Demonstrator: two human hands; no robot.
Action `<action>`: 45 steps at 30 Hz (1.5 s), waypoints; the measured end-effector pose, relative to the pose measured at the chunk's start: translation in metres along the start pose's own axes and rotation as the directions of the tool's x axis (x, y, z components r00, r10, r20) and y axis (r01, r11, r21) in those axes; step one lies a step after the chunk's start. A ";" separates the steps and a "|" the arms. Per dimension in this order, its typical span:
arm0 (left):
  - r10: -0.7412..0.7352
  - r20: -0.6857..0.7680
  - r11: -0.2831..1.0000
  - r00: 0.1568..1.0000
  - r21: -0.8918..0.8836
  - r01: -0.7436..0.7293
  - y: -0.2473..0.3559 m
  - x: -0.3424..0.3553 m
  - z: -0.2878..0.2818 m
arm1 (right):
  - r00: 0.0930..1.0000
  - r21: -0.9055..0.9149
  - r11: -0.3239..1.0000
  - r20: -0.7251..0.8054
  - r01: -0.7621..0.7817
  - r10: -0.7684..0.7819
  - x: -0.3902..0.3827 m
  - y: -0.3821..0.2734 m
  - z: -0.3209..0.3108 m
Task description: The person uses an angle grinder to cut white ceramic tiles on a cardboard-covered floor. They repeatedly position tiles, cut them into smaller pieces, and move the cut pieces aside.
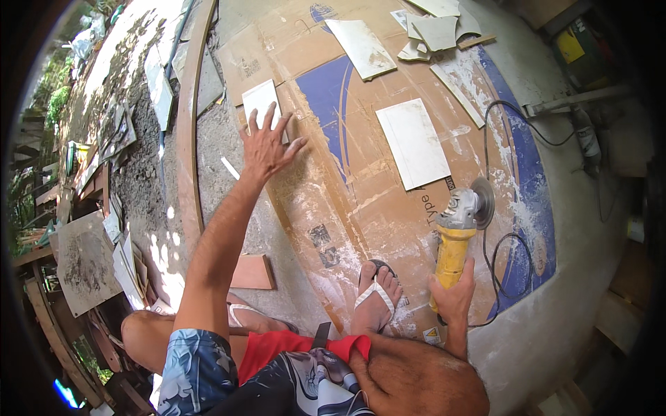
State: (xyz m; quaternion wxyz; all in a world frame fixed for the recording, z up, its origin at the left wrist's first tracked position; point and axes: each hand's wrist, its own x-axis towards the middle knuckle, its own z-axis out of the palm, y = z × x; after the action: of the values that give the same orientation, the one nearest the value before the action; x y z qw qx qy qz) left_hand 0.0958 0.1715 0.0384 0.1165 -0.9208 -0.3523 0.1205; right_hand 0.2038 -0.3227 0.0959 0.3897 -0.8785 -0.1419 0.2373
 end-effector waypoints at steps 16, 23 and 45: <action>0.824 -0.092 0.544 0.559 -0.148 -0.826 0.177 0.099 -0.073 | 0.987 0.001 1.000 -0.160 -0.008 0.008 -0.004 0.017 -0.012; -0.199 0.206 0.745 0.958 -0.603 0.284 0.156 -0.037 -0.018 | 0.996 0.019 0.999 -0.085 -0.032 0.034 0.008 0.021 0.008; -0.125 0.069 -0.326 0.990 -0.945 0.025 0.156 -0.047 -0.028 | 0.933 -0.084 0.957 0.262 0.277 -0.247 0.156 -0.106 0.137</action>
State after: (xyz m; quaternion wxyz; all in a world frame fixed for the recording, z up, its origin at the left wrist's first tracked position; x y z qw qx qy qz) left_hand 0.1673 0.0232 0.0247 -0.6612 -0.6093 -0.3578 -0.2520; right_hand 0.2565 -0.1010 0.0476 0.3438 -0.8366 -0.3195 0.2825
